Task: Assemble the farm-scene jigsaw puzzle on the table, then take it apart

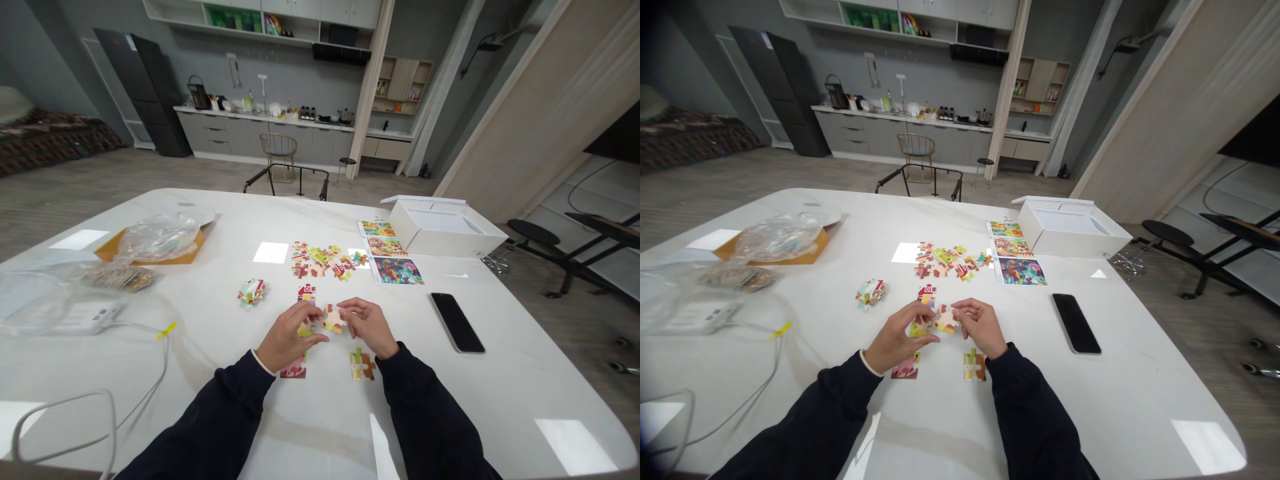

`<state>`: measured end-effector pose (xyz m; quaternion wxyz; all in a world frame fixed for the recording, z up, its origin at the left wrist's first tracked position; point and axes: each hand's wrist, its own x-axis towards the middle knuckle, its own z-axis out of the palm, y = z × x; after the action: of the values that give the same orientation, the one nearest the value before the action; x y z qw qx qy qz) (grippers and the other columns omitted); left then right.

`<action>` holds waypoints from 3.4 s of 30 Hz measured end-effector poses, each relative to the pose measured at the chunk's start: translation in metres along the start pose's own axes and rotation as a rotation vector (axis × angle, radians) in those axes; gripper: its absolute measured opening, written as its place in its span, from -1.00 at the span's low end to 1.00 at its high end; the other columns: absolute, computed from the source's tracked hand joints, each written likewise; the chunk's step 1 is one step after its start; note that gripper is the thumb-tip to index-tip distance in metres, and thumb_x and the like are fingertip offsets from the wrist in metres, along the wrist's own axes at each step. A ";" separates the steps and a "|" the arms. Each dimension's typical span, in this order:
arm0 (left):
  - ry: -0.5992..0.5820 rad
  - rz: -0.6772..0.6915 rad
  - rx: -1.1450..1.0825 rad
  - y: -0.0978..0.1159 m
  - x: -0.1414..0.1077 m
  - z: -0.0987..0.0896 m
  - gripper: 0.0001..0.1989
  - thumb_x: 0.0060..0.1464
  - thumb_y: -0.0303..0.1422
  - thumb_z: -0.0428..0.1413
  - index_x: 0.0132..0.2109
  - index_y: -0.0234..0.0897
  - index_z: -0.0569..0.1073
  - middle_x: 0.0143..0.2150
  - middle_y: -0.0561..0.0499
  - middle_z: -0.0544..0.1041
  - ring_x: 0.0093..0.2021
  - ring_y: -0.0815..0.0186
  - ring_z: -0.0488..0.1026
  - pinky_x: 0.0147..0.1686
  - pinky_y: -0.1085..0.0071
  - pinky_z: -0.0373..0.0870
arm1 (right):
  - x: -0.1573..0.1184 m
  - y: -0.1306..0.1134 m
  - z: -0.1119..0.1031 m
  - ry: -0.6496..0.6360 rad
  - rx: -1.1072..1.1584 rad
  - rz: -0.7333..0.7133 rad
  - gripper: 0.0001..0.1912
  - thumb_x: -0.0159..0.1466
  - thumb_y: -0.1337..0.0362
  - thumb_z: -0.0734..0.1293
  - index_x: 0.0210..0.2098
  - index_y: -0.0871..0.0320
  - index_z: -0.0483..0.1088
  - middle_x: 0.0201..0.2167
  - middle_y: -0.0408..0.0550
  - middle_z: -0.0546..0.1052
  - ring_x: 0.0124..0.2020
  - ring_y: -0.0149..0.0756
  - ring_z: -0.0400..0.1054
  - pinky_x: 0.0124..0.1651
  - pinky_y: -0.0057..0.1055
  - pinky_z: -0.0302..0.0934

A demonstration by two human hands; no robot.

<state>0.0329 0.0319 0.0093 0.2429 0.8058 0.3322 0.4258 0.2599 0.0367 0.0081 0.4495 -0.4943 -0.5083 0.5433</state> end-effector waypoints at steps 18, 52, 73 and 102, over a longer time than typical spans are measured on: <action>-0.079 0.089 0.018 0.004 0.003 -0.001 -0.74 0.19 -0.45 0.24 0.02 -0.16 0.48 0.12 -0.15 0.53 0.15 0.14 0.47 0.18 0.12 0.42 | -0.003 -0.005 0.002 -0.009 -0.053 -0.021 -0.59 0.10 -0.01 0.52 -0.27 0.22 0.61 -0.49 -0.09 0.55 -0.68 -0.55 0.11 -0.63 -0.51 0.00; -0.428 -0.040 0.197 0.000 0.003 0.026 -0.83 0.18 -0.38 0.25 -0.08 -0.07 0.62 0.03 -0.03 0.50 0.13 0.11 0.33 0.25 0.05 0.17 | 0.013 0.022 -0.026 0.247 -0.418 -0.132 -0.69 0.29 0.02 0.34 -0.26 0.15 0.53 -0.45 -0.02 0.60 -0.41 -0.21 0.53 -0.35 -0.39 0.35; -0.396 -0.029 0.169 0.006 0.003 0.019 -0.89 0.11 -0.42 0.32 -0.21 -0.11 0.64 -0.04 -0.02 0.56 0.06 0.12 0.40 0.18 0.06 0.28 | 0.013 0.026 -0.025 0.215 -0.470 -0.114 -0.68 0.30 0.03 0.32 -0.26 0.16 0.54 -0.45 -0.03 0.61 -0.44 -0.25 0.51 -0.36 -0.40 0.33; 0.335 -0.598 0.596 -0.084 -0.023 -0.085 -0.66 0.01 -0.27 0.26 -0.06 -0.19 0.40 -0.09 -0.07 0.56 -0.02 0.03 0.46 0.11 0.04 0.37 | 0.010 0.023 -0.024 0.192 -0.420 -0.054 -0.54 0.25 -0.13 0.35 -0.24 0.18 0.52 -0.44 0.02 0.59 -0.58 -0.31 0.37 -0.61 -0.45 0.15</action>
<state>-0.0763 0.0792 -0.0153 0.0555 0.6293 0.6930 0.3473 0.2831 0.0477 -0.0152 0.3973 -0.6126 -0.5782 0.3640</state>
